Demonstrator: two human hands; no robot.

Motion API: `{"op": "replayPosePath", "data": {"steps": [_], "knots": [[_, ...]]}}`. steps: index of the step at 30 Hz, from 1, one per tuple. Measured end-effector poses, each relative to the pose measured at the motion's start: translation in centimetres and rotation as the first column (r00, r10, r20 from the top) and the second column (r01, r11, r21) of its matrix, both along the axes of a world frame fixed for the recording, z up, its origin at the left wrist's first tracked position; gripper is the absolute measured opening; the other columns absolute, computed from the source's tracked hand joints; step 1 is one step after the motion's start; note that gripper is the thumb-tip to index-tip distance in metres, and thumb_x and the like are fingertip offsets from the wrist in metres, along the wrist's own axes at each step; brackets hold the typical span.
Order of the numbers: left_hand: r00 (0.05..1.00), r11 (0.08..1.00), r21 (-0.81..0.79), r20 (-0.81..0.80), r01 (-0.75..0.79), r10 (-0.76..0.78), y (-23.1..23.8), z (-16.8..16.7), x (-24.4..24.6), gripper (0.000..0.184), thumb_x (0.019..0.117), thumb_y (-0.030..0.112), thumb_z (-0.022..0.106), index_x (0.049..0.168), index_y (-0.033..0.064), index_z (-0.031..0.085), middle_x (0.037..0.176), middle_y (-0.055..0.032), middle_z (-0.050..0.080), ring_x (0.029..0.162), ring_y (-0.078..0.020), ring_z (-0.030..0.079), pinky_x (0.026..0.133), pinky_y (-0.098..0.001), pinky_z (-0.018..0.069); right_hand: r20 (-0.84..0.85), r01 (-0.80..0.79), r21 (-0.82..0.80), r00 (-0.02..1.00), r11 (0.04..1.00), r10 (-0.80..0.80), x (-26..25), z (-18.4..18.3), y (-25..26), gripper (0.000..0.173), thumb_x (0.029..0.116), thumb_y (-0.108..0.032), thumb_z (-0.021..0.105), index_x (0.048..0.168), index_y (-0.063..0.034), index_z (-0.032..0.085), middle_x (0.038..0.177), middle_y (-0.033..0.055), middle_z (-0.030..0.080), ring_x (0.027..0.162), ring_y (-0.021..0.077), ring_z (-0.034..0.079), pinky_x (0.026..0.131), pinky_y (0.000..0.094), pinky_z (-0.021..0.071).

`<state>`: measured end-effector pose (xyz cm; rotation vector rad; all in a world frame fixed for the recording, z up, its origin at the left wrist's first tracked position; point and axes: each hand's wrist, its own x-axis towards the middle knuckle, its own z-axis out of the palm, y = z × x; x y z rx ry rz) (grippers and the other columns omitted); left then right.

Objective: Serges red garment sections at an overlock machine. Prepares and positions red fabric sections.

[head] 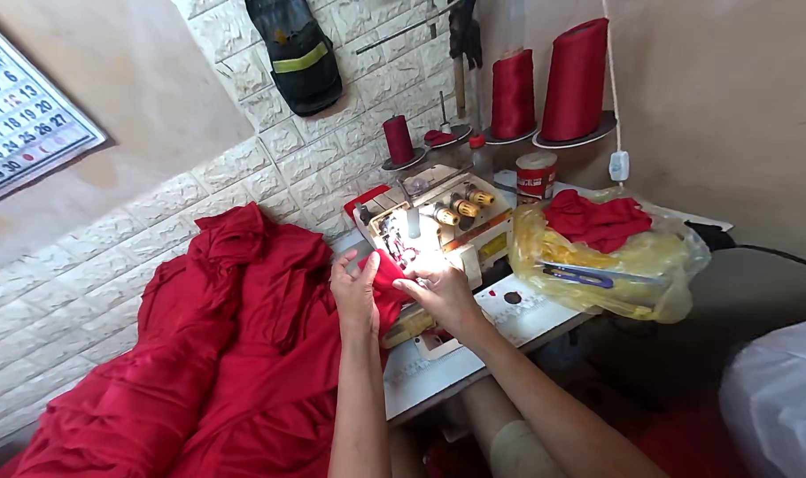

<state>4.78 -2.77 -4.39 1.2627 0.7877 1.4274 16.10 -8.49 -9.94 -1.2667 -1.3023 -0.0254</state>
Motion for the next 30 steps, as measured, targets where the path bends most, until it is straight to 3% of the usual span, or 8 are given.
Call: {"op": "replayPosePath", "data": {"steps": [6,10,13,16,19,22,27,30], "knots": [[0.998,0.997,0.024,0.000,-0.069,0.069,-0.1,-0.4,0.3,0.043,0.0860,-0.004,0.077,0.123,-0.0027,0.056,0.097,-0.0106,0.065,0.080,-0.0115,0.065,0.072,-0.0265,0.0563,-0.013,-0.065,-0.013,0.998,0.998,0.065,0.0,-0.2,-0.3,0.021,0.0975,-0.025,0.068,0.095,-0.0074,0.080,0.097,0.0066,0.074,0.102,0.0240,0.067,0.099,0.0565,0.0441],[0.989,0.996,0.058,-0.133,0.070,-0.062,-0.7,0.1,-0.5,0.037,0.0875,-0.004,0.074,0.121,-0.0010,0.059,0.084,-0.0054,0.069,0.073,-0.0083,0.068,0.071,-0.0251,0.0582,-0.158,-0.284,0.021,0.946,0.959,0.284,0.5,0.2,-0.5,0.021,0.0945,-0.029,0.071,0.092,-0.0093,0.076,0.091,-0.0001,0.071,0.088,0.0061,0.065,0.083,0.0306,0.0525],[0.896,0.967,0.210,-0.443,0.143,-0.036,-0.5,1.3,-2.0,0.030,0.0919,0.010,0.075,0.118,0.0024,0.062,0.076,-0.0006,0.069,0.066,-0.0049,0.062,0.067,-0.0244,0.0536,-0.295,-0.474,0.029,0.837,0.880,0.460,0.6,1.2,-1.2,0.015,0.0928,-0.023,0.073,0.092,-0.0081,0.069,0.081,-0.0040,0.069,0.079,0.0010,0.064,0.076,0.0217,0.0536],[0.731,0.920,0.365,-0.665,0.139,0.154,-0.2,4.0,-4.4,0.030,0.1048,0.030,0.059,0.112,0.0019,0.063,0.085,-0.0062,0.073,0.074,-0.0152,0.072,0.071,-0.0373,0.0604,-0.466,-0.526,0.129,0.716,0.841,0.520,0.3,1.7,-1.7,0.027,0.0920,-0.004,0.071,0.117,-0.0042,0.061,0.088,0.0039,0.075,0.080,0.0095,0.073,0.078,0.0281,0.0609],[0.632,0.908,0.333,-0.768,0.254,0.105,0.4,6.3,-6.7,0.034,0.1058,0.030,0.057,0.089,0.0026,0.068,0.077,-0.0060,0.075,0.065,-0.0141,0.072,0.063,-0.0339,0.0603,-0.482,-0.472,0.232,0.704,0.851,0.522,0.6,1.2,-1.6,0.044,0.0930,0.000,0.068,0.136,-0.0106,0.062,0.107,0.0040,0.074,0.075,0.0071,0.069,0.068,0.0231,0.0587],[0.497,0.817,0.316,-0.866,0.482,0.042,1.4,6.0,-7.6,0.016,0.0961,0.019,0.072,0.087,0.0053,0.074,0.078,-0.0017,0.073,0.069,-0.0093,0.069,0.068,-0.0313,0.0583,-0.472,-0.418,0.290,0.719,0.861,0.509,0.5,0.7,-1.4,0.025,0.0953,-0.002,0.065,0.118,-0.0067,0.074,0.099,-0.0013,0.075,0.057,-0.0033,0.051,0.053,0.0136,0.0435],[0.374,0.550,0.554,-0.831,0.625,0.412,3.8,0.9,-5.9,0.014,0.0958,0.008,0.066,0.104,0.0047,0.077,0.107,-0.0093,0.075,0.103,-0.0245,0.072,0.092,-0.0471,0.0568,-0.458,-0.427,0.261,0.735,0.866,0.500,0.6,0.6,-1.6,0.019,0.0967,-0.001,0.062,0.109,-0.0039,0.076,0.098,0.0006,0.075,0.063,0.0005,0.057,0.057,0.0157,0.0476],[0.373,0.470,0.624,-0.766,0.624,0.523,4.2,0.2,-5.3,0.017,0.0990,0.007,0.059,0.104,0.0016,0.074,0.105,-0.0120,0.073,0.100,-0.0280,0.071,0.087,-0.0466,0.0575,-0.481,-0.428,0.264,0.718,0.864,0.503,0.9,0.7,-1.8,0.020,0.0957,-0.001,0.063,0.110,-0.0037,0.076,0.097,0.0020,0.074,0.066,0.0032,0.060,0.059,0.0175,0.0493]]}}
